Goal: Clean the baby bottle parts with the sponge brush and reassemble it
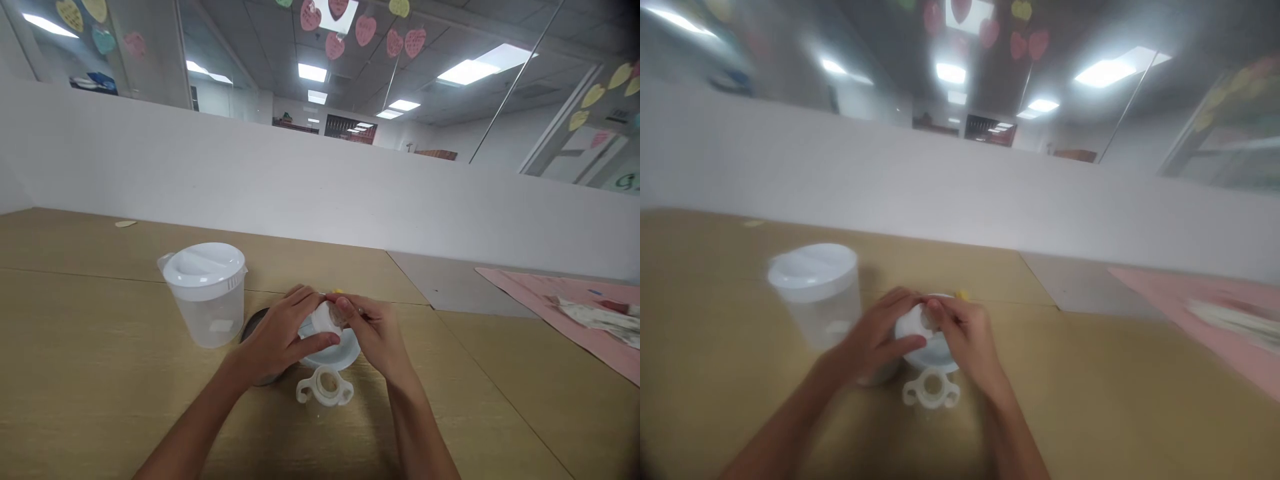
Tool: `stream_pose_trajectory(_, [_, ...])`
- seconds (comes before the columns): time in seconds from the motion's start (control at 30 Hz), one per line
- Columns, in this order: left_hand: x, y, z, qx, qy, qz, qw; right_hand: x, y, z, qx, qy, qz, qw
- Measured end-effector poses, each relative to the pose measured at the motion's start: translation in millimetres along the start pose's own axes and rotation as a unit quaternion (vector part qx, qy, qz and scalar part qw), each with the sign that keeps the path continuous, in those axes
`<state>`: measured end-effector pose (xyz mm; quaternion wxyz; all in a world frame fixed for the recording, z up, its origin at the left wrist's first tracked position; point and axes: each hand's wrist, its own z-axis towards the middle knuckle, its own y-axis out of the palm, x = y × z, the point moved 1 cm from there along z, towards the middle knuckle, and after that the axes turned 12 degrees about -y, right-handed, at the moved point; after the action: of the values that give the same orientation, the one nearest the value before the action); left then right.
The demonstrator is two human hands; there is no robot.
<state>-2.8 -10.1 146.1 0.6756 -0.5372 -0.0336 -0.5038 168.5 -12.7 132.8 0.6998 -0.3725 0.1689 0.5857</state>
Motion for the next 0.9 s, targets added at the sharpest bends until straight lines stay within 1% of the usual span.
stream_pose_trajectory(0.13, [-6.0,0.6,2.5,0.013,0.012,-0.01,1.0,3.9,4.7,1.8,0.014,0.017,0.029,0.999])
stream_pose_trajectory(0.33, [-14.1,4.8,5.2,0.031,0.019,-0.041,0.998,7.4,10.5,3.4,0.062,0.026,0.024,0.997])
stream_pose_trajectory(0.4, [-15.3,3.4,4.5,0.021,0.016,-0.092,0.995,12.4,6.9,6.3,0.107,0.045,0.062,0.991])
stream_pose_trajectory(0.47, [-16.0,-0.1,3.8,0.018,0.011,-0.142,0.99,19.5,-2.1,10.0,0.181,0.061,0.103,0.976])
stream_pose_trajectory(0.5, [-16.4,-1.9,3.8,0.02,0.004,-0.147,0.989,23.8,-8.1,11.8,0.216,0.065,0.104,0.969])
stream_pose_trajectory(0.53, [-17.3,-2.9,4.2,0.023,-0.01,-0.132,0.991,28.5,-14.5,13.4,0.238,0.065,0.087,0.965])
stream_pose_trajectory(0.57, [-18.7,-2.7,5.2,0.023,-0.029,-0.097,0.995,34.0,-20.4,14.9,0.239,0.07,0.057,0.967])
stream_pose_trajectory(0.6, [-20.8,-0.8,6.6,0.015,-0.05,-0.051,0.997,40.4,-25.5,16.1,0.223,0.078,0.018,0.971])
stream_pose_trajectory(0.63, [-23.9,3.0,8.5,0.0,-0.073,-0.002,0.997,47.9,-29.4,17.0,0.193,0.092,-0.027,0.977])
stream_pose_trajectory(0.67, [-27.8,8.7,10.5,-0.02,-0.094,0.05,0.994,56.7,-31.7,17.7,0.149,0.108,-0.083,0.979])
stream_pose_trajectory(0.7, [-32.5,16.1,12.5,-0.04,-0.113,0.099,0.988,66.5,-32.6,18.0,0.1,0.125,-0.148,0.976])
stream_pose_trajectory(0.73, [-37.5,24.6,14.4,-0.059,-0.127,0.147,0.979,77.3,-32.3,18.0,0.053,0.143,-0.211,0.966])
stream_pose_trajectory(0.8, [-47.6,42.9,17.2,-0.102,-0.143,0.229,0.957,100.2,-28.6,16.9,-0.037,0.174,-0.318,0.931])
stream_pose_trajectory(0.83, [-52.0,51.5,17.9,-0.124,-0.143,0.256,0.948,111.5,-25.8,15.8,-0.083,0.182,-0.345,0.917])
stream_pose_trajectory(0.9, [-58.5,65.5,17.8,-0.164,-0.144,0.281,0.935,131.8,-20.0,12.4,-0.168,0.195,-0.358,0.897])
